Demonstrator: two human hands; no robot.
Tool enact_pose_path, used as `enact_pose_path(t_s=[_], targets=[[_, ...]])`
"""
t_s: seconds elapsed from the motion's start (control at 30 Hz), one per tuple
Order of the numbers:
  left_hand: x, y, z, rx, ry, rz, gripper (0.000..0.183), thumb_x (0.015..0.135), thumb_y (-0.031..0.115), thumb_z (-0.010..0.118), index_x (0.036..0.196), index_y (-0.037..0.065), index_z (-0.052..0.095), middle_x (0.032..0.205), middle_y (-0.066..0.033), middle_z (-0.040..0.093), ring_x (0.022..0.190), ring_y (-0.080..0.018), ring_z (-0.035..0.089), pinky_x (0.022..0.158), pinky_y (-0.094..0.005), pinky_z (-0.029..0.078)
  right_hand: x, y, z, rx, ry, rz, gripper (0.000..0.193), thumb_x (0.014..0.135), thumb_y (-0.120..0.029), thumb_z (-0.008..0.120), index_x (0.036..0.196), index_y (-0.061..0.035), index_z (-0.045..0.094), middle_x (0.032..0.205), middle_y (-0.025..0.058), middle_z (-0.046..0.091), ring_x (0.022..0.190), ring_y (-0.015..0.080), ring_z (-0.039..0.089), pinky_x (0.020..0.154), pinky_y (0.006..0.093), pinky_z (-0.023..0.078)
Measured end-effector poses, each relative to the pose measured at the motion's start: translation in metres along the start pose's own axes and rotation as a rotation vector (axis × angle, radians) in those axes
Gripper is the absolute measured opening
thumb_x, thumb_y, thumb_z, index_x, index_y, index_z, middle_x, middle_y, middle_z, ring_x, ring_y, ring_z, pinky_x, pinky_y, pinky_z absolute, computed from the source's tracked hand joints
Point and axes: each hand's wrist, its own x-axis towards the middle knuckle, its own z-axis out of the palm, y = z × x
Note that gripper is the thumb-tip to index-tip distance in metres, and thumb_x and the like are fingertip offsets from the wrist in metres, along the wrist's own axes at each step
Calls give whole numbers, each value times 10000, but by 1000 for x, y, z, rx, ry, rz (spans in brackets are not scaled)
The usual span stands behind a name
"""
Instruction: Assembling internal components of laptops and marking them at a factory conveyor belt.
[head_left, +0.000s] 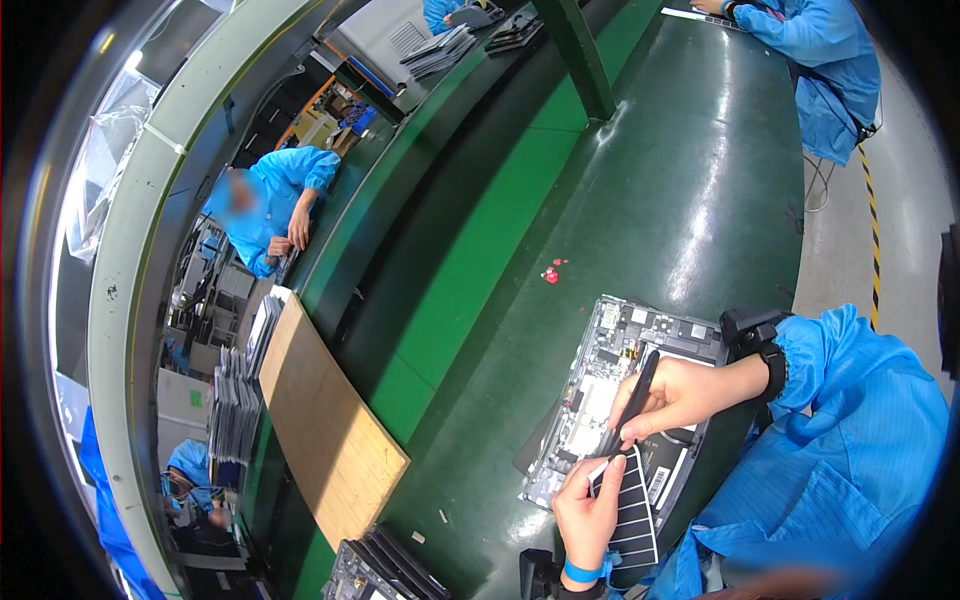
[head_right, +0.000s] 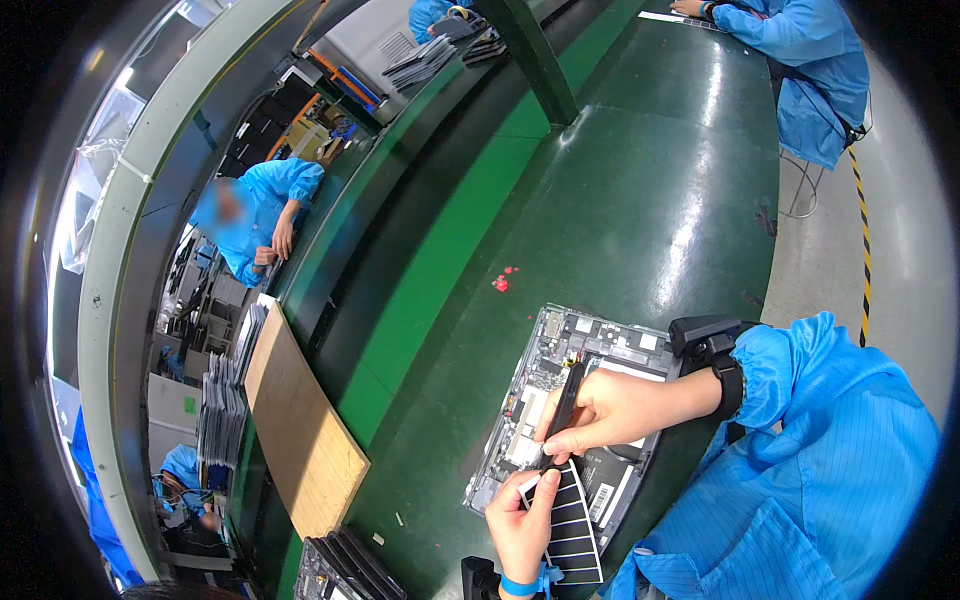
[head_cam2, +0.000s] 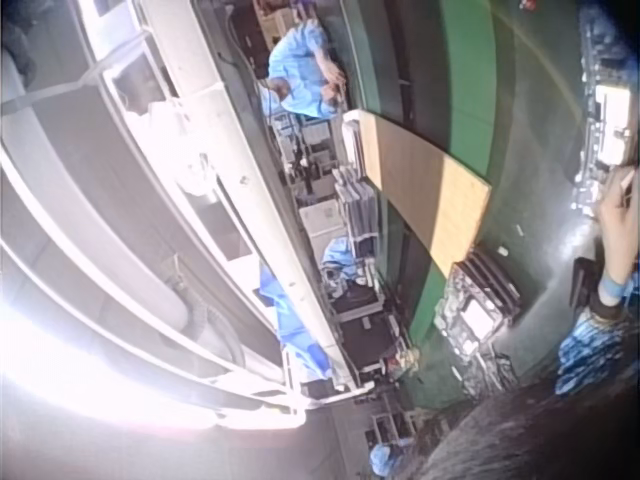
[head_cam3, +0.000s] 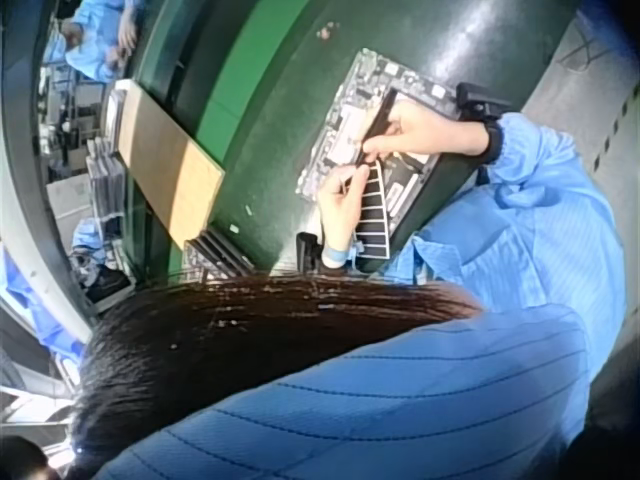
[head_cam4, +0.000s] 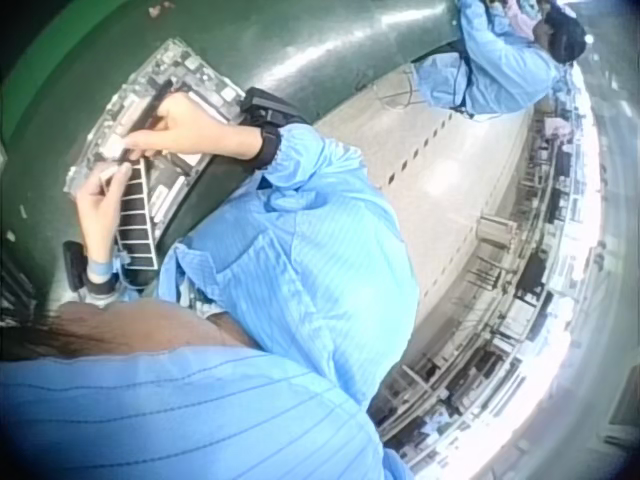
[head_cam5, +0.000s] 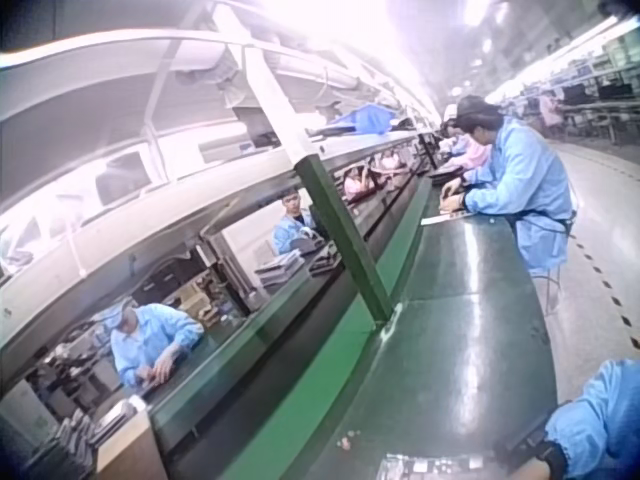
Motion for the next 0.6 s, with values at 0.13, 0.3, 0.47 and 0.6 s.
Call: enact_pose_path(t_s=[0.13, 0.3, 0.47, 0.6], targets=[[0, 0, -1, 25, -13, 3, 130, 804, 110, 682, 837, -12, 650, 751, -120, 640, 682, -180, 612, 638, -275, 464, 1, 6, 1, -29, -19, -99, 230, 885, -89, 592, 1076, 35, 563, 932, 99, 654, 858, 128, 639, 731, 244, 519], [0, 0, 1, 2, -27, -7, 120, 800, 101, 680, 835, -10, 653, 749, -120, 642, 683, -179, 616, 640, -276, 466, -3, -2, -1, -126, -25, -96, 221, 880, -105, 602, 1059, 23, 591, 929, 83, 657, 838, 118, 639, 711, 247, 523], [1, -1, 1, 15, -18, -19, 119, 800, 107, 678, 833, -6, 657, 741, -116, 643, 676, -174, 616, 637, -275, 466, 0, 4, -3, -89, -40, -98, 225, 883, -111, 598, 1063, 23, 585, 915, 80, 661, 837, 124, 641, 718, 249, 524], [0, 2, 1, 7, -25, -33, 124, 801, 114, 679, 836, -3, 659, 737, -112, 643, 676, -162, 614, 633, -272, 464, -1, 4, -3, -112, -40, -109, 230, 888, -115, 593, 1071, 23, 578, 913, 80, 662, 843, 125, 641, 724, 250, 524]])
